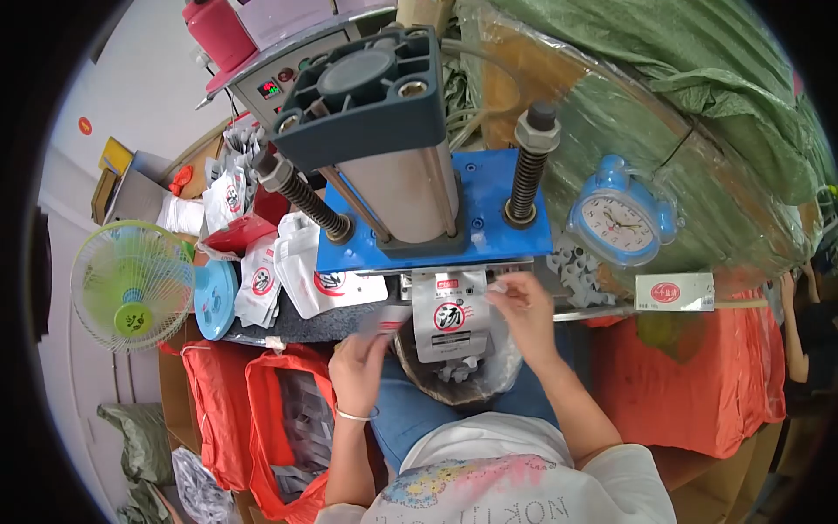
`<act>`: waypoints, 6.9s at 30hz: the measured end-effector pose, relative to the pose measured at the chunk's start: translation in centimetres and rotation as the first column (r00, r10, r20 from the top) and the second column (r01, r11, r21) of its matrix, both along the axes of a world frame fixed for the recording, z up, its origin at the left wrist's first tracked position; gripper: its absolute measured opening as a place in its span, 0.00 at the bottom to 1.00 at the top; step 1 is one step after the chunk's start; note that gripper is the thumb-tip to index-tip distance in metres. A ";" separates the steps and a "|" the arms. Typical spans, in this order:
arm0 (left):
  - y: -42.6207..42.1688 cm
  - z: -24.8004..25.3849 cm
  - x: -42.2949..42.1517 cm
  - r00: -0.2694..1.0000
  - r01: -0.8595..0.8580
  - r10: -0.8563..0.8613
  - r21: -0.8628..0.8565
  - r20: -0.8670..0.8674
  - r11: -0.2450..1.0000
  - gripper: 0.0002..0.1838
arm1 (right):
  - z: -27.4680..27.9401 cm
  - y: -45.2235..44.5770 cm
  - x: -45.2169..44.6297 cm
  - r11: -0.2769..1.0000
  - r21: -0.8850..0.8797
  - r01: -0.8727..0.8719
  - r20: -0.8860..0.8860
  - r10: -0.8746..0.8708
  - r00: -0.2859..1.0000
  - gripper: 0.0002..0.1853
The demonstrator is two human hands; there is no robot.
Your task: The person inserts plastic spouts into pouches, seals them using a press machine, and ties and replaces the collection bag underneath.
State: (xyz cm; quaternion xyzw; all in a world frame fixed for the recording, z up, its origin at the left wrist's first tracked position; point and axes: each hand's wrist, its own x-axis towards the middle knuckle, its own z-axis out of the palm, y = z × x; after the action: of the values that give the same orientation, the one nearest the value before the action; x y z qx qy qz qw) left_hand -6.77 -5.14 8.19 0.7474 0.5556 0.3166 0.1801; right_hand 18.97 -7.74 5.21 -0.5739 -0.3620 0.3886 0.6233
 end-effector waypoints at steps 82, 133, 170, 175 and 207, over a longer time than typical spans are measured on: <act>-0.9 -2.1 4.3 0.926 0.250 -0.095 -0.404 0.366 0.880 0.12 | 1.4 1.9 -2.5 0.919 -0.037 -0.392 0.315 0.383 0.868 0.14; 6.0 -3.9 5.1 0.998 -0.058 0.050 -0.249 -0.039 0.967 0.20 | -2.9 1.8 5.3 0.937 -0.234 0.261 0.906 0.113 0.407 0.15; 6.1 -8.6 6.7 0.958 0.171 -0.060 -0.392 0.280 0.904 0.18 | -3.1 3.2 6.1 0.979 -0.081 0.186 0.942 0.014 0.335 0.10; 8.3 -5.5 0.4 0.903 -0.203 0.319 0.368 -0.288 0.908 0.38 | -2.4 3.5 5.4 0.967 -0.114 0.226 0.858 -0.020 0.514 0.11; -0.3 -5.8 6.2 0.887 0.251 0.063 -0.591 0.458 0.767 0.14 | -1.0 2.7 -2.4 0.947 -0.143 -0.288 -0.036 0.286 0.958 0.16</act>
State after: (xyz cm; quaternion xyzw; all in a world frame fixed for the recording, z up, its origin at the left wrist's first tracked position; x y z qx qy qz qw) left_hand -0.56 -5.45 2.40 0.5749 0.5325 0.2653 0.5617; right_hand 16.52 -5.07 4.23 -0.5564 -0.4074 0.5050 0.5191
